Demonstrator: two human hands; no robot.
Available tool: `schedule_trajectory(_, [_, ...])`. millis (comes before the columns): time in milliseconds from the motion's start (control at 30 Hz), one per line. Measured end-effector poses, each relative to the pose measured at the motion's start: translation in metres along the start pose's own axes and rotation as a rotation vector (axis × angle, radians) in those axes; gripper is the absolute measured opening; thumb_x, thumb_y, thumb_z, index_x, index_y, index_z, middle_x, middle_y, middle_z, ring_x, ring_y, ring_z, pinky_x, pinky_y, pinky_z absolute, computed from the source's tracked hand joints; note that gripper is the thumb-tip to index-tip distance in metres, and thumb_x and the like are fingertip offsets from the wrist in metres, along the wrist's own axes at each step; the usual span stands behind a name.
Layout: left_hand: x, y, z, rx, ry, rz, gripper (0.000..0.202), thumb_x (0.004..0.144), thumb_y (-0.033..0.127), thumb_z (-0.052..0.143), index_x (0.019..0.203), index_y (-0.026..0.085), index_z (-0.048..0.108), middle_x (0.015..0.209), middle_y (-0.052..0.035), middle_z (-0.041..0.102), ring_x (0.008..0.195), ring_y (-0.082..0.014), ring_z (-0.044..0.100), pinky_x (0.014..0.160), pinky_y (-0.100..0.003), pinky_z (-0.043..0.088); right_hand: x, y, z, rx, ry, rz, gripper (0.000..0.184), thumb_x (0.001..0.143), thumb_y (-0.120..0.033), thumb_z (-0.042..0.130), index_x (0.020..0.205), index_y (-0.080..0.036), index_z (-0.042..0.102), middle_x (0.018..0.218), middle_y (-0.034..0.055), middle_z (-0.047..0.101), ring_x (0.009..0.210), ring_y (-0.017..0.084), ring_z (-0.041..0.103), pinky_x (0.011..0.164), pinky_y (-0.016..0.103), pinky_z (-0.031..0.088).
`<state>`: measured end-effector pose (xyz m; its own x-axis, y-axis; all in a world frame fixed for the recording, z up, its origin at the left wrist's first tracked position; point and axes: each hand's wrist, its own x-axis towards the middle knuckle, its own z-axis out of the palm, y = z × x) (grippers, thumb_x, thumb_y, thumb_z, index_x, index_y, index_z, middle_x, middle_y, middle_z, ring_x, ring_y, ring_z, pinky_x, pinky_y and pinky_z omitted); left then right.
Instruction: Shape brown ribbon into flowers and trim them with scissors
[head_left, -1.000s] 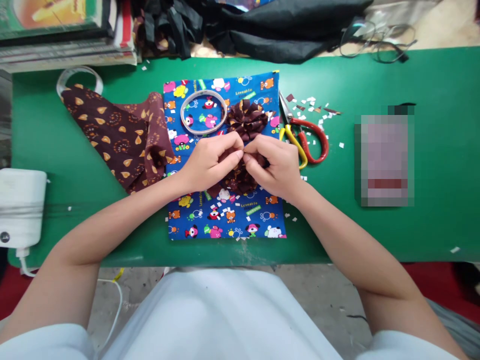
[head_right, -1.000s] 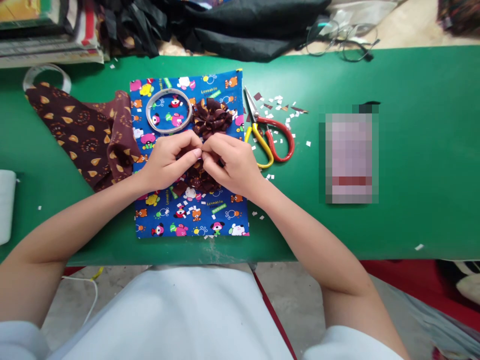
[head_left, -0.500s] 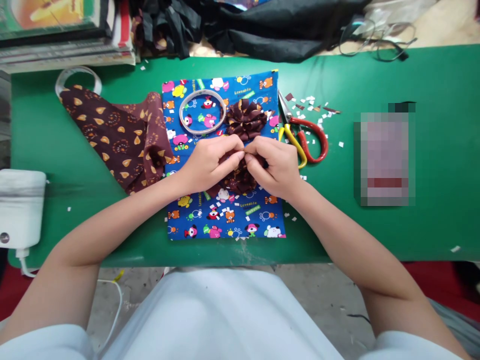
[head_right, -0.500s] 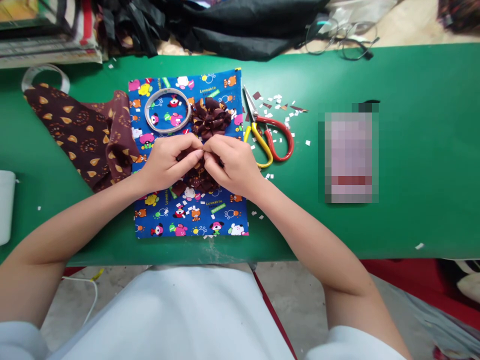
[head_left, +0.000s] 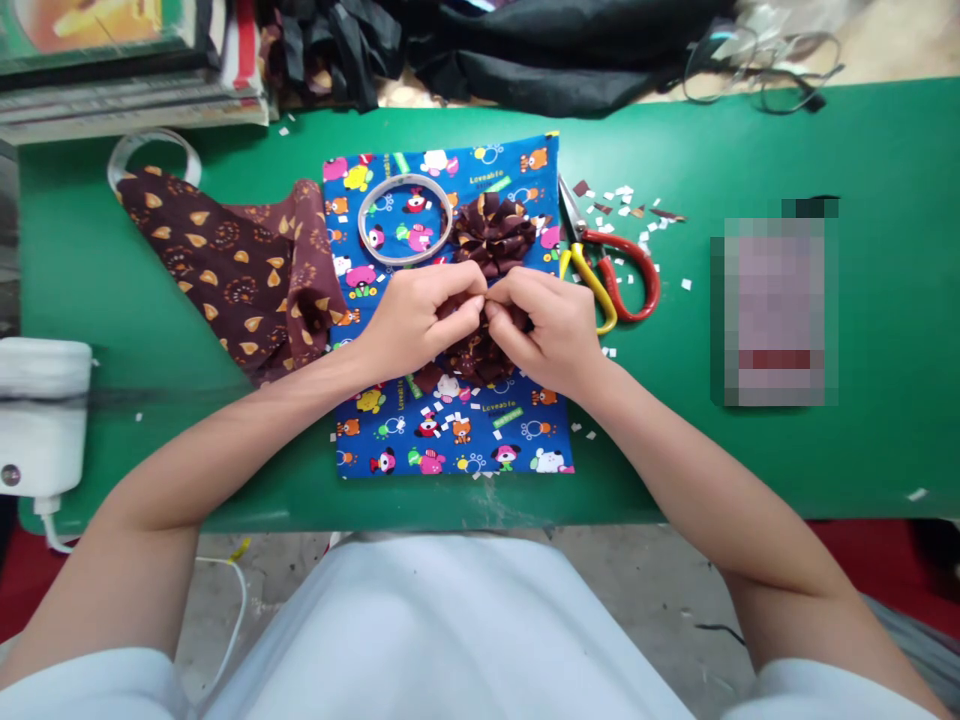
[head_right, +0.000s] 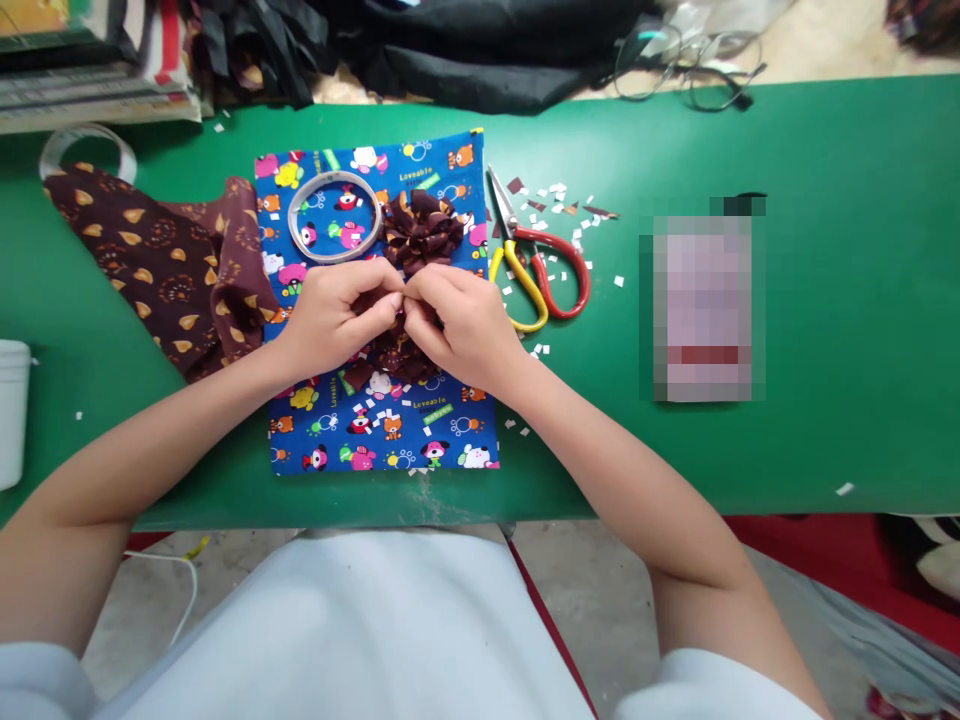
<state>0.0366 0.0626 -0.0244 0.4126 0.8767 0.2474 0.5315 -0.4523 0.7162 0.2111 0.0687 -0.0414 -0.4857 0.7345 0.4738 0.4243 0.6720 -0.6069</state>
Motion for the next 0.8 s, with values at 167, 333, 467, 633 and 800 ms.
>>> schedule_trajectory(167, [0.0001, 0.0, 0.0005, 0.004, 0.003, 0.0, 0.014, 0.083, 0.02, 0.048, 0.072, 0.018, 0.056, 0.06, 0.0023, 0.055, 0.056, -0.0102, 0.048, 0.056, -0.024, 0.039, 0.0, 0.0003, -0.0007, 0.009, -0.005, 0.018, 0.013, 0.084, -0.016, 0.046, 0.072, -0.02, 0.05, 0.066, -0.001, 0.05, 0.061, 0.012, 0.047, 0.06, 0.026, 0.038])
schedule_trajectory(333, [-0.0002, 0.0003, -0.0002, -0.014, 0.003, -0.012, 0.013, 0.082, 0.019, 0.049, 0.073, 0.018, 0.057, 0.061, 0.0024, 0.057, 0.055, -0.0098, 0.048, 0.055, -0.024, 0.038, 0.0014, -0.0002, -0.0015, 0.024, 0.001, 0.037, 0.014, 0.083, -0.016, 0.047, 0.07, -0.02, 0.049, 0.064, -0.0015, 0.05, 0.06, 0.012, 0.046, 0.058, 0.025, 0.038])
schedule_trajectory(467, [-0.0007, 0.0007, -0.0013, -0.039, -0.001, -0.028, 0.012, 0.082, 0.019, 0.049, 0.074, 0.018, 0.057, 0.061, 0.0024, 0.058, 0.054, -0.0094, 0.048, 0.053, -0.024, 0.037, 0.0022, -0.0002, -0.0021, 0.051, -0.004, 0.05, 0.013, 0.082, -0.016, 0.047, 0.07, -0.02, 0.05, 0.063, -0.0017, 0.051, 0.059, 0.011, 0.046, 0.058, 0.025, 0.037])
schedule_trajectory(633, [-0.001, 0.0002, -0.0021, -0.067, -0.008, -0.041, 0.012, 0.083, 0.021, 0.049, 0.074, 0.019, 0.057, 0.061, 0.0026, 0.057, 0.054, -0.0094, 0.047, 0.052, -0.025, 0.036, 0.0038, -0.0018, -0.0051, 0.111, -0.03, 0.108, 0.013, 0.082, -0.018, 0.048, 0.069, -0.02, 0.05, 0.062, -0.0023, 0.05, 0.056, 0.01, 0.044, 0.056, 0.026, 0.035])
schedule_trajectory(800, [-0.0005, -0.0029, -0.0012, -0.103, 0.068, -0.066, 0.016, 0.087, 0.025, 0.048, 0.073, 0.02, 0.053, 0.059, 0.0027, 0.053, 0.052, -0.0091, 0.044, 0.05, -0.025, 0.036, 0.0044, -0.0037, -0.0087, 0.173, -0.004, 0.174, 0.014, 0.083, -0.02, 0.047, 0.069, -0.02, 0.048, 0.059, -0.0036, 0.045, 0.053, 0.009, 0.039, 0.055, 0.026, 0.033])
